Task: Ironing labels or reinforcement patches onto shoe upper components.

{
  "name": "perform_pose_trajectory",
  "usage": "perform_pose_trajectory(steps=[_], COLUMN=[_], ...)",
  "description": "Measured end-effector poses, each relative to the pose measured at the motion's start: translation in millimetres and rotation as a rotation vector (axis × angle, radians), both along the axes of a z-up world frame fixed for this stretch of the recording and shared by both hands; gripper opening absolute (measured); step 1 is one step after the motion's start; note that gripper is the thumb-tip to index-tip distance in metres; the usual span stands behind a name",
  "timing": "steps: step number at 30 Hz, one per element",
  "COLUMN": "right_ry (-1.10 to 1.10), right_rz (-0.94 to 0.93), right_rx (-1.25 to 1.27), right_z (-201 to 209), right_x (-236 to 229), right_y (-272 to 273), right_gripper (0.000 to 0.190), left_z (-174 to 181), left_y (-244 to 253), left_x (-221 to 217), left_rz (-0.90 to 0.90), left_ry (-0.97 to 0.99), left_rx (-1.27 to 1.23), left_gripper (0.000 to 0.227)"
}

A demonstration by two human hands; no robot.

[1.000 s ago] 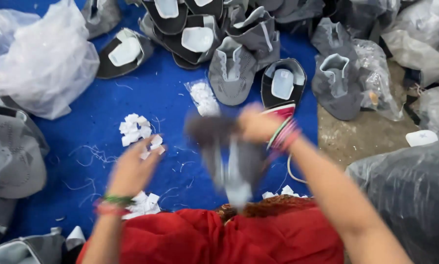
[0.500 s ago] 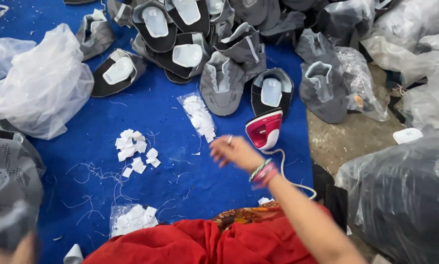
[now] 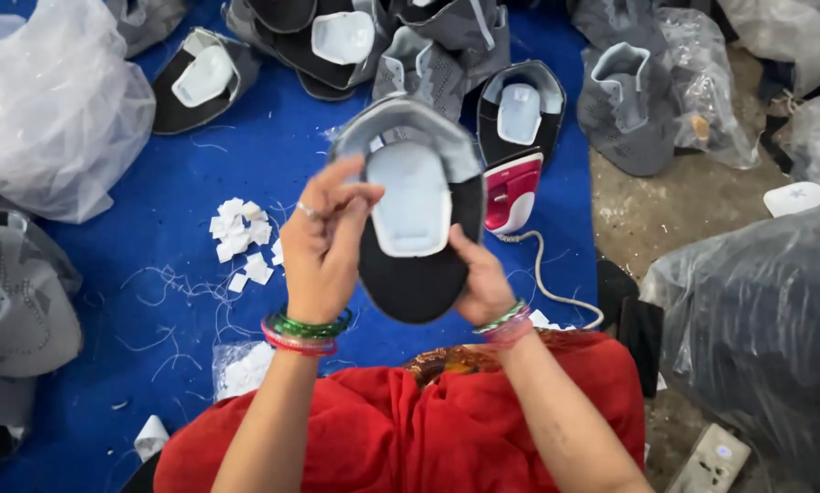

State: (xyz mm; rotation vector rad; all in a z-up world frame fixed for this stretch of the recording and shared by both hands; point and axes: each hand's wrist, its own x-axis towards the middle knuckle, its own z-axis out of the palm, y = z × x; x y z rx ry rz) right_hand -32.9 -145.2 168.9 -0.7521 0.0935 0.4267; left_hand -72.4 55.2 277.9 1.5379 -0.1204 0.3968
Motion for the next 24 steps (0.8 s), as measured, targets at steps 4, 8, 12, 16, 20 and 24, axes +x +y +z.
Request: perform_pose_trajectory(steps=[4,8,12,16,20,24], right_ry=[0.145,0.109,-0.025,-1.068,-1.001,-1.144], right_rz=[0.106,0.114,0.072,-0.518,0.254,0.306], right_rx=[0.195,0.247,-0.108,-1.365,-1.202,-1.32], right_z=[9.9,12.3,44.2,47.6,-34.4,-104.8], right_x=[-3.3,-12.3,-20.1,-32.7,-47.9,-76.4], right_y=[-22.0,-28.9,-28.4,-32.5,-31.3,-20.2], right_gripper=[0.049,0.046,0.053,0.051,0.031,0.053], left_z=[-50.8,-46.4,-31.8,-100.1,-239.4,-250.2], left_y=[-17.5,-31.4,-33.5,-42.1,-36.2,-40.5], left_x=[1.6,-16.5,-23.5,-6.6,29.8,49.2], left_rz=[-0.012,0.117,0.248,-0.056,-0.318,0.1], left_ry=[-0.011,0.055,-0.505,0.401,0.592,0.524], left_rx=[-0.178,0.616,0.935,0.878,0.989,1.119], left_gripper=[0.035,0.036,0.029,0.035,0.041,0.045])
